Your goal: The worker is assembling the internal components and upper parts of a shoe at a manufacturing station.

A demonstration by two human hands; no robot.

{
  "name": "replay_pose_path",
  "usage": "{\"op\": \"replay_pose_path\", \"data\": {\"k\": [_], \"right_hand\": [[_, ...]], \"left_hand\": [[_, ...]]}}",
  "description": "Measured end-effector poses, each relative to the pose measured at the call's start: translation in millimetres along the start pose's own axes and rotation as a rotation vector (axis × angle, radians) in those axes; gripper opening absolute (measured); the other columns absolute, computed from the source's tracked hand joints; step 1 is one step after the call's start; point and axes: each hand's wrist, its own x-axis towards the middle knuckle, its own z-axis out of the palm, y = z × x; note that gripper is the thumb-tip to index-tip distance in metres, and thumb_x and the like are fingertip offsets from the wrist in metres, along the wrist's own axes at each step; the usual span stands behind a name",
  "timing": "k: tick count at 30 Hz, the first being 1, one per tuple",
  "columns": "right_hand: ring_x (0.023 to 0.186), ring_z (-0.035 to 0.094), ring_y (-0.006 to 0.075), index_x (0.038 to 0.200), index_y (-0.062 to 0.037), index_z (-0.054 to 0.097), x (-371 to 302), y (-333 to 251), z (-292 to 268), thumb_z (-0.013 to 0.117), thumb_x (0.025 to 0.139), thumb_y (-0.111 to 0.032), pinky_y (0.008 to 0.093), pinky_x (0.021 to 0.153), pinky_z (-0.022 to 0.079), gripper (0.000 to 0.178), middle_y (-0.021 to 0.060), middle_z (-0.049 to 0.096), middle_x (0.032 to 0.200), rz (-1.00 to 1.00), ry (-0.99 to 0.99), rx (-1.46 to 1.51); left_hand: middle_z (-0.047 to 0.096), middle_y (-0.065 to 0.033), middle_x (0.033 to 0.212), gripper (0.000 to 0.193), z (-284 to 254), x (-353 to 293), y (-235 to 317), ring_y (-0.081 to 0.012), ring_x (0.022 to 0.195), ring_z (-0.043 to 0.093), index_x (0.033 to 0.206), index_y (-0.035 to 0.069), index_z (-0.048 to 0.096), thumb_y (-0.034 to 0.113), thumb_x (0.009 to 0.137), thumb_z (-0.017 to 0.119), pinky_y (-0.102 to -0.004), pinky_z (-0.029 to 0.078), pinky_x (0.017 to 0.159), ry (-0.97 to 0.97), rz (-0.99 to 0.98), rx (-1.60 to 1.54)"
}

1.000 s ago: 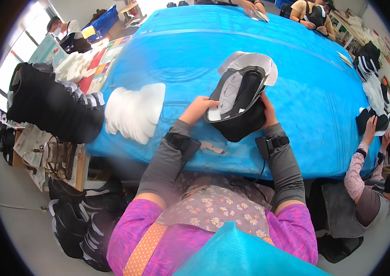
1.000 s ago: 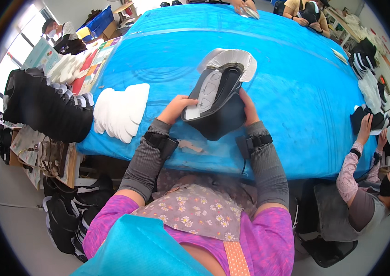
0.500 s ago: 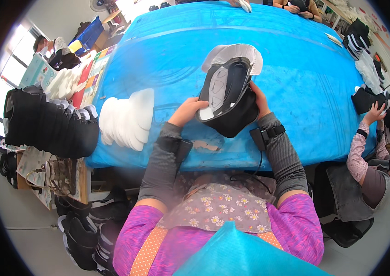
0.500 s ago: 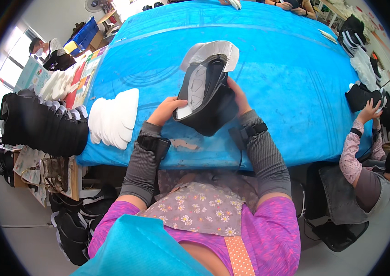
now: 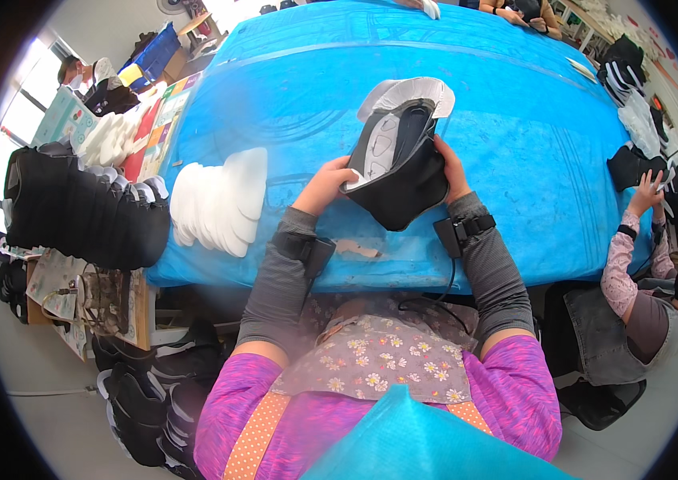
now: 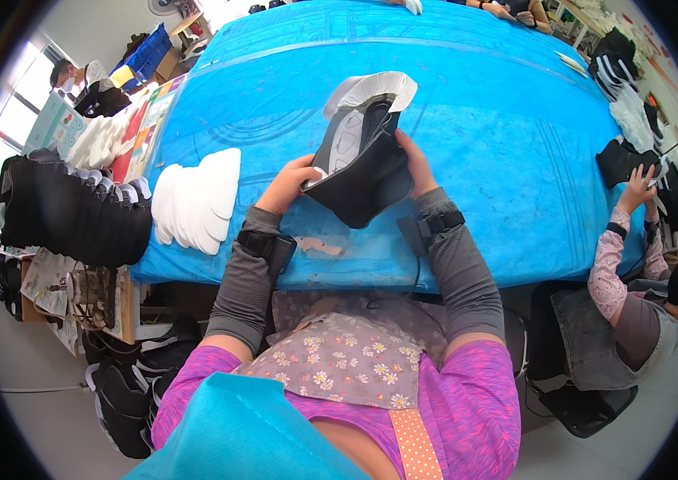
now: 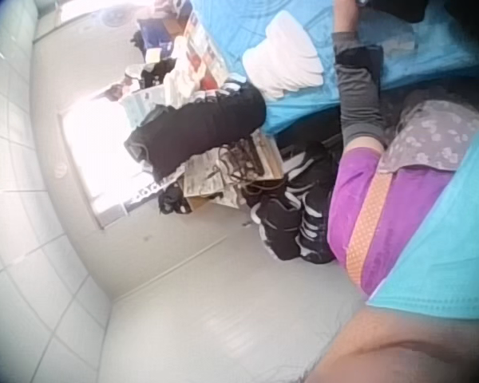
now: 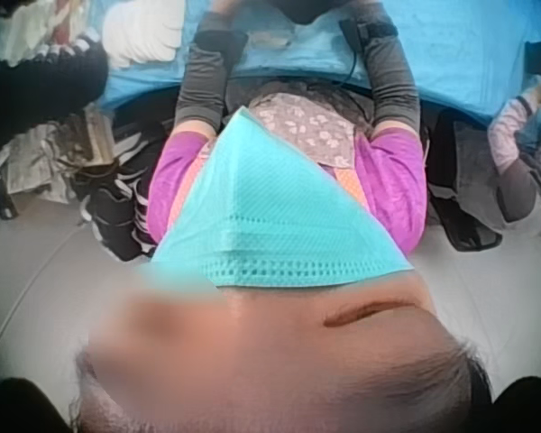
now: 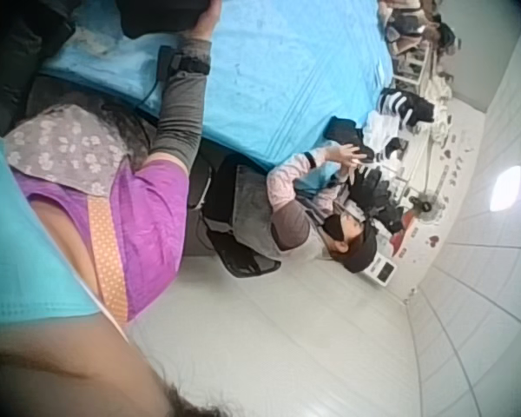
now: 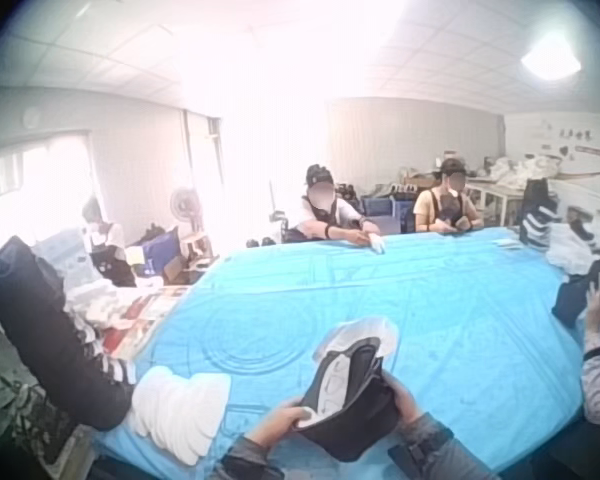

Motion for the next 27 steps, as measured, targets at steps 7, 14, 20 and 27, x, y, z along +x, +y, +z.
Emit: {"op": "replay_pose_path", "data": {"k": [7, 14, 20, 27], "right_hand": [[0.098, 0.068, 0.0203, 0.116, -0.0054, 0.066, -1, -2, -3, 0.056, 0.099, -0.038, 0.0358, 0.091, 0.053, 0.038, 0.0079, 0.071, 0.111, -0.020, 0.008, -0.014], [0.108, 0.066, 0.0239, 0.130, -0.0034, 0.058, 1, 0, -2, 0.050, 0.101, -0.038, 0.0387, 0.098, 0.052, 0.045, 0.0126, 0.066, 0.124, -0.046, -0.029, 0.012], [0.108, 0.065, 0.0236, 0.130, -0.0037, 0.058, 1, -1, -2, 0.050, 0.101, -0.039, 0.0385, 0.099, 0.051, 0.046, 0.0124, 0.065, 0.125, -0.043, -0.003, -0.005], [0.103, 0.067, 0.0220, 0.121, -0.0060, 0.063, 1, -1, 4, 0.057, 0.098, -0.041, 0.0382, 0.096, 0.051, 0.043, 0.0091, 0.069, 0.116, -0.040, 0.026, -0.002]], "left_hand": [[0.065, -0.0017, 0.098, 0.043, 10, -1, 1, -0.0103, 0.085, 0.060, 0.125, 0.004, 0.060, 0.020, 0.086, 0.053, -0.0257, 0.048, 0.069, 0.056, 0.004, -0.061], [0.063, -0.0016, 0.105, 0.058, 6, 0, -2, -0.0090, 0.088, 0.059, 0.140, 0.009, 0.051, 0.018, 0.084, 0.053, -0.0260, 0.048, 0.075, 0.108, 0.029, -0.120], [0.063, -0.0027, 0.103, 0.059, 6, 4, -5, -0.0098, 0.083, 0.058, 0.141, 0.009, 0.050, 0.015, 0.082, 0.052, -0.0258, 0.047, 0.073, 0.128, 0.064, -0.050], [0.063, -0.0023, 0.100, 0.054, 7, 4, -7, -0.0100, 0.085, 0.058, 0.140, 0.011, 0.051, 0.023, 0.087, 0.054, -0.0255, 0.045, 0.072, 0.150, 0.069, -0.101]]}}
